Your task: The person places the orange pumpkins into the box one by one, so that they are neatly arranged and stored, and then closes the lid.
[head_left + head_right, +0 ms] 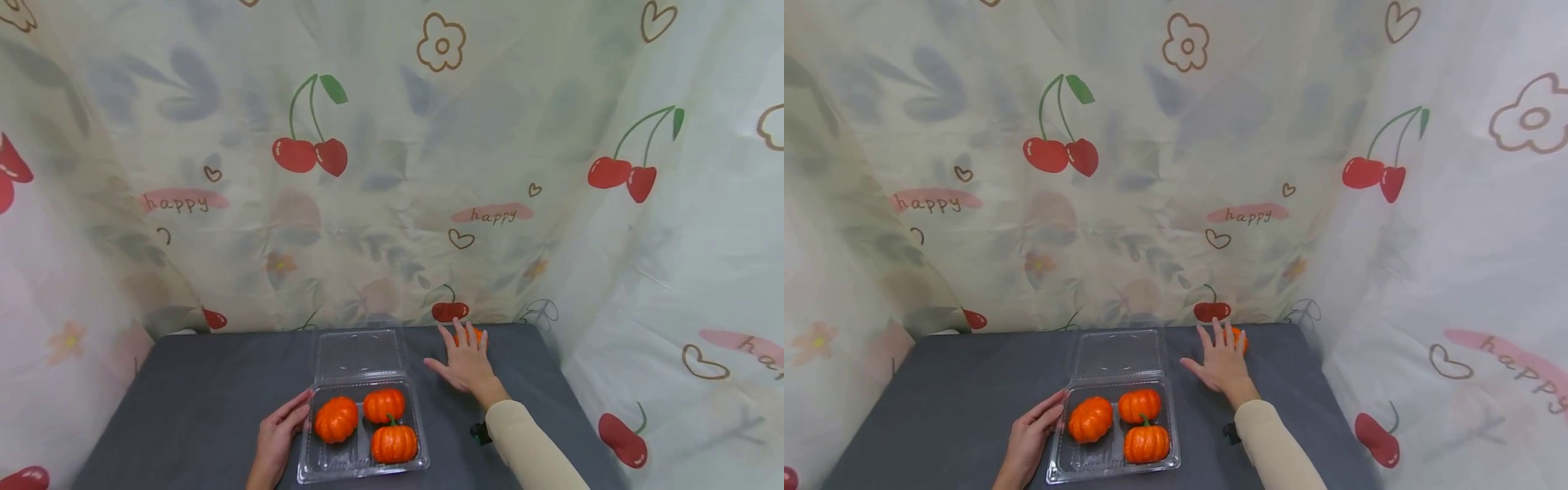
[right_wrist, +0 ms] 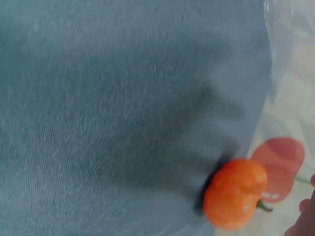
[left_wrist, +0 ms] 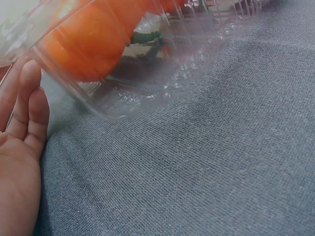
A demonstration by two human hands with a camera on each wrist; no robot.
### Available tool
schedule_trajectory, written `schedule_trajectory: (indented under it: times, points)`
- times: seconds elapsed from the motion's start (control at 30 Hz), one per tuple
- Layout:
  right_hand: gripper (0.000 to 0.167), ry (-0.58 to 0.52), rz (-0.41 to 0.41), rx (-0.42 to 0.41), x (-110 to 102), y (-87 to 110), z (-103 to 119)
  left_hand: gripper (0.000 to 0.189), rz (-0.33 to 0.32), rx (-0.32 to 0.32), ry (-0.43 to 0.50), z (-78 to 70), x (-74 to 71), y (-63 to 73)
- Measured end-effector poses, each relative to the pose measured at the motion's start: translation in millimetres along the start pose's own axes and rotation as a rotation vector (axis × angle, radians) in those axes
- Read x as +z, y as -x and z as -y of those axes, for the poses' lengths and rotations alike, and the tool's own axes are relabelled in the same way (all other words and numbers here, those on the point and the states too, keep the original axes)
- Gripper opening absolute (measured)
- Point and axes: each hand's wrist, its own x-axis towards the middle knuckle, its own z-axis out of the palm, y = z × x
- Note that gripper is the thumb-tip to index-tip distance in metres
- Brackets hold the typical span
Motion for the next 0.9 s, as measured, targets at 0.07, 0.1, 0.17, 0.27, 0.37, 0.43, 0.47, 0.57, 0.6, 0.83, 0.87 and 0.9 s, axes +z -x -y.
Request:
schedule_trajectory:
  times: [0.07, 0.1, 0.17, 0.27, 0.37, 0.43, 0.47, 0.57, 0.6, 0.83, 0.87, 0.9]
  points:
    - [0.091, -0.001, -0.008, 0.016, 0.5, -1.8, -8.3, 0.054, 0.001, 0.001, 0.000, 0.3, 0.5, -0.9]
    - [0.091, -0.003, -0.005, 0.026, 0.9, -2.7, -12.2, 0.053, 0.001, 0.002, -0.001, 0.6, 0.8, -1.5]
    - [0.092, -0.015, -0.001, 0.042, 0.6, -3.7, -19.3, 0.053, -0.002, 0.003, -0.006, 0.9, 1.3, -2.5]
    - [0.092, -0.022, 0.012, 0.060, 0.5, -5.1, -29.8, 0.052, -0.005, 0.011, -0.013, 2.2, 1.1, -3.1]
    - [0.092, -0.021, 0.030, 0.083, 0.8, -5.6, -40.1, 0.051, -0.007, 0.020, -0.018, 3.9, -0.1, -2.5]
    - [0.093, -0.031, 0.034, 0.096, 1.1, -6.2, -46.5, 0.050, -0.005, 0.024, -0.020, 4.5, -1.1, -2.1]
    - [0.094, -0.031, 0.034, 0.100, 1.2, -6.6, -49.3, 0.051, -0.003, 0.027, -0.022, 4.5, -1.5, -2.1]
    - [0.094, -0.045, 0.030, 0.109, 1.8, -8.4, -56.0, 0.052, -0.002, 0.033, -0.022, 3.9, -2.5, -2.1]
    - [0.093, -0.048, 0.031, 0.113, 1.5, -8.6, -57.5, 0.052, 0.000, 0.030, -0.024, 3.5, -2.6, -2.0]
    - [0.089, -0.088, 0.032, 0.111, -3.1, -8.1, -59.1, 0.052, -0.005, 0.018, -0.020, 1.6, -2.9, 0.0]
    - [0.089, -0.091, 0.031, 0.109, -3.3, -8.3, -59.2, 0.053, -0.005, 0.016, -0.021, 1.3, -2.8, 0.3]
    - [0.089, -0.092, 0.033, 0.111, -3.3, -8.6, -59.4, 0.053, -0.005, 0.015, -0.021, 1.2, -2.8, 0.6]
